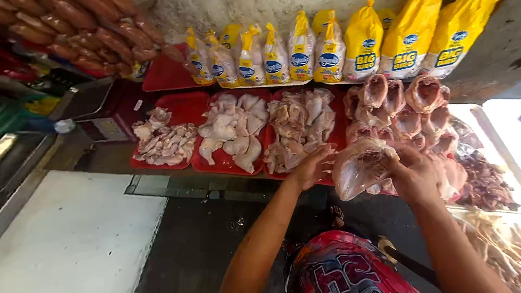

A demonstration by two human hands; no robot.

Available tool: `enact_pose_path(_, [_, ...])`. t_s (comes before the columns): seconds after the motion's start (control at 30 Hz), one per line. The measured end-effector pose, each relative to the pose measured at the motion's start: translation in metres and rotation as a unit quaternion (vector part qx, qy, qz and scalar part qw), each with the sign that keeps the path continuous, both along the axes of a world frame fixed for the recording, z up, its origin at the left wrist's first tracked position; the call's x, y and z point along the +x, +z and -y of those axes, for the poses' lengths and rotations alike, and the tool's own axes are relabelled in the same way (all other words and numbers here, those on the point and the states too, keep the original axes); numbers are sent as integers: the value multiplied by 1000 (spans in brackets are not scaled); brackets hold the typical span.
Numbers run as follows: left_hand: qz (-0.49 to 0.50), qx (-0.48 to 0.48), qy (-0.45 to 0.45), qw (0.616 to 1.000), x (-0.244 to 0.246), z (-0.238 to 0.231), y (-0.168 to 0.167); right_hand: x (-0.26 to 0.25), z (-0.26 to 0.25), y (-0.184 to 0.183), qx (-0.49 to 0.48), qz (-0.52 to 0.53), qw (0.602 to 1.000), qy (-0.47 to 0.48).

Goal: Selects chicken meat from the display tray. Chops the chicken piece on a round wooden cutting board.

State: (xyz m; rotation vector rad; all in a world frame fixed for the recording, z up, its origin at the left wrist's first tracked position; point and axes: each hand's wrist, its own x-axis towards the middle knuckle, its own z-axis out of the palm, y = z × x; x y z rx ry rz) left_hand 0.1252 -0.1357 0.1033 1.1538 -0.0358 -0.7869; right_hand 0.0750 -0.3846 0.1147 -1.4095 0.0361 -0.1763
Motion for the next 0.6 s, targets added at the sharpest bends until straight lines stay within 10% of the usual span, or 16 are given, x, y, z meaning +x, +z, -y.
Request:
enact_pose_path(0.23, [-1, -177, 304, 936, -114, -178, -5, 9, -234, 18, -246, 110, 915, 301])
enact_pose_path(0.4, [11, -214, 510, 833, -224, -325, -12, -57, -414, 14, -241, 209, 867, 383])
enact_pose_path(0.6, [96, -188, 715, 666, -346, -473, 3, -84, -511, -21, -286, 180, 811, 477])
